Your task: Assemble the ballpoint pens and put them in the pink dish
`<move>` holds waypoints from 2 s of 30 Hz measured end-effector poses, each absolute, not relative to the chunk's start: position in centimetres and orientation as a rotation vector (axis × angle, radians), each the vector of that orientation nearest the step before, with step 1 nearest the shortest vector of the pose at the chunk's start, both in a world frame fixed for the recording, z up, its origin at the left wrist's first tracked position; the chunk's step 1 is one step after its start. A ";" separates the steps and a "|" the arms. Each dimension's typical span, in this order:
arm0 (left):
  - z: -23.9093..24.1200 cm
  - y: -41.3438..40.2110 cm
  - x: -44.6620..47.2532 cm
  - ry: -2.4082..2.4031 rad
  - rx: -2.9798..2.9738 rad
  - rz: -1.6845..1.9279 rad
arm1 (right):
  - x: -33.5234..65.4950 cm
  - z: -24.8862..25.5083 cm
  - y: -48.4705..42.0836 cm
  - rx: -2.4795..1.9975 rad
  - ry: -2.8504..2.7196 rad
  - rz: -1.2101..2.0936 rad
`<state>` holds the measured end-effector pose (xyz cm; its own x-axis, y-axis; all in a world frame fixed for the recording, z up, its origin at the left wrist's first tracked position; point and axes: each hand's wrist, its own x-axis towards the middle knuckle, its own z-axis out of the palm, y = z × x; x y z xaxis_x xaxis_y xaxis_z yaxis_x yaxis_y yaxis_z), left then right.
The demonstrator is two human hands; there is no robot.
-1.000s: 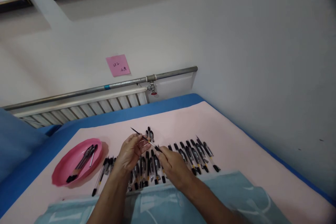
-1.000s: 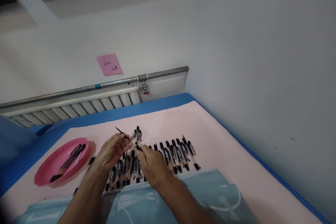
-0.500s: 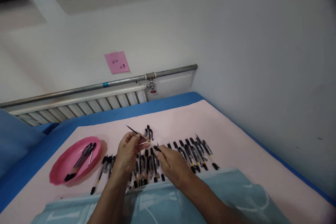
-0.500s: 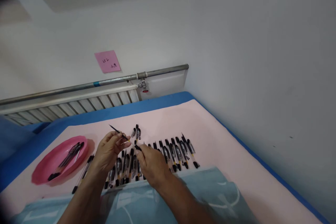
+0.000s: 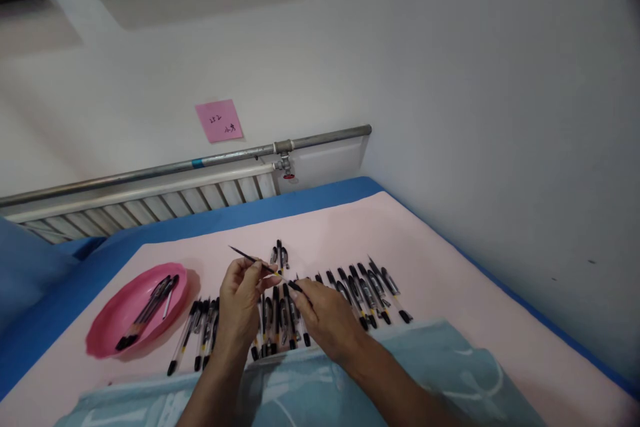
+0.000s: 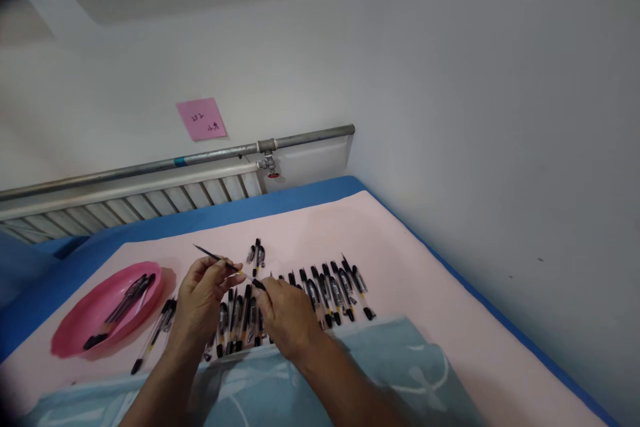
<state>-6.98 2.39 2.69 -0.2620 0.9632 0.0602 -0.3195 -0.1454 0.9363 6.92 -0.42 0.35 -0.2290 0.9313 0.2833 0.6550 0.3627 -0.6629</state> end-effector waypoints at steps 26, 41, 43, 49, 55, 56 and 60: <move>2.3 1.8 -7.2 1.201 1.114 1.480 | 6.4 0.4 -0.8 -1.244 -1.847 0.682; 3.1 6.3 -11.7 1.796 1.592 0.928 | 7.3 1.3 -0.6 -1.210 -1.619 0.718; 1.8 7.8 -12.1 1.989 1.801 0.614 | 7.4 1.2 -0.5 -1.212 -1.624 0.717; -0.5 10.2 -11.5 2.073 1.969 0.324 | 7.5 1.1 -0.4 -1.223 -1.644 0.694; -0.9 11.1 -10.9 2.063 2.080 0.133 | 7.6 1.3 -0.5 -1.205 -1.663 0.723; -0.9 11.2 -10.9 2.064 2.088 0.114 | 7.6 1.3 -0.5 -1.201 -1.666 0.726; -0.3 11.3 -11.7 2.066 2.102 0.090 | 7.6 1.3 -0.4 -1.202 -1.659 0.721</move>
<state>-11.74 11.33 -0.33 0.0251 0.9955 -0.0914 0.9838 -0.0084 0.1789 7.60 -0.44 1.29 -0.0861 0.9357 0.3421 0.3884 0.3477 -0.8534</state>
